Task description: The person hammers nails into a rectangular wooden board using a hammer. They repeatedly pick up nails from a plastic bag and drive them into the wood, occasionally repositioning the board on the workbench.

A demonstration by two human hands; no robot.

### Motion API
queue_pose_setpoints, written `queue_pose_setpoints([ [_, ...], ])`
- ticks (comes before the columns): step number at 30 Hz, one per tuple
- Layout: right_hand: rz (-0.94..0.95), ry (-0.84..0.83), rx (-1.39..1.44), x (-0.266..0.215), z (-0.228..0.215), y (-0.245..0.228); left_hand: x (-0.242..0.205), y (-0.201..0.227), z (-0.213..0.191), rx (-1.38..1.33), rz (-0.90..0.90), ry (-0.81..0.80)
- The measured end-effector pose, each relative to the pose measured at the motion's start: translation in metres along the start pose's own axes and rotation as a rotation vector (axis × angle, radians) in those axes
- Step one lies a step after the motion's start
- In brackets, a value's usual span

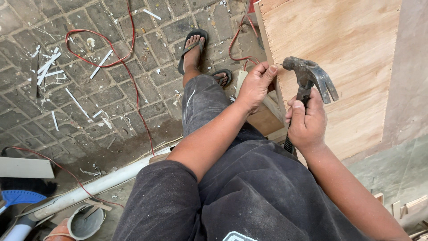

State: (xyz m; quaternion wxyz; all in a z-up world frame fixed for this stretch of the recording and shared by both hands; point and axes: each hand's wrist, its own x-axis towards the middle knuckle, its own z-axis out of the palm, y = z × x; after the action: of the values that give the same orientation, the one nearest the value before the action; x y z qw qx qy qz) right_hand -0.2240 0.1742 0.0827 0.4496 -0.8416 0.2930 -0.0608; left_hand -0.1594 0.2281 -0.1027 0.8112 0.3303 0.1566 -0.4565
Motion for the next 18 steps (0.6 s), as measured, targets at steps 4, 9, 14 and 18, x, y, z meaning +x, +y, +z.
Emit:
queue_pose_setpoints([
  [4,-0.017,0.001,-0.035,0.0,-0.001,-0.002,-0.008,0.014,0.01,0.002,-0.051,0.001],
  [9,-0.021,-0.02,-0.064,0.005,-0.003,-0.019,-0.006,0.004,0.001,0.008,-0.109,-0.023],
  [14,-0.044,-0.004,-0.066,0.005,-0.003,-0.012,-0.002,0.0,-0.007,-0.004,-0.136,-0.068],
  [18,-0.025,-0.015,-0.039,0.007,-0.003,-0.005,-0.011,0.018,0.001,-0.035,-0.143,-0.114],
])
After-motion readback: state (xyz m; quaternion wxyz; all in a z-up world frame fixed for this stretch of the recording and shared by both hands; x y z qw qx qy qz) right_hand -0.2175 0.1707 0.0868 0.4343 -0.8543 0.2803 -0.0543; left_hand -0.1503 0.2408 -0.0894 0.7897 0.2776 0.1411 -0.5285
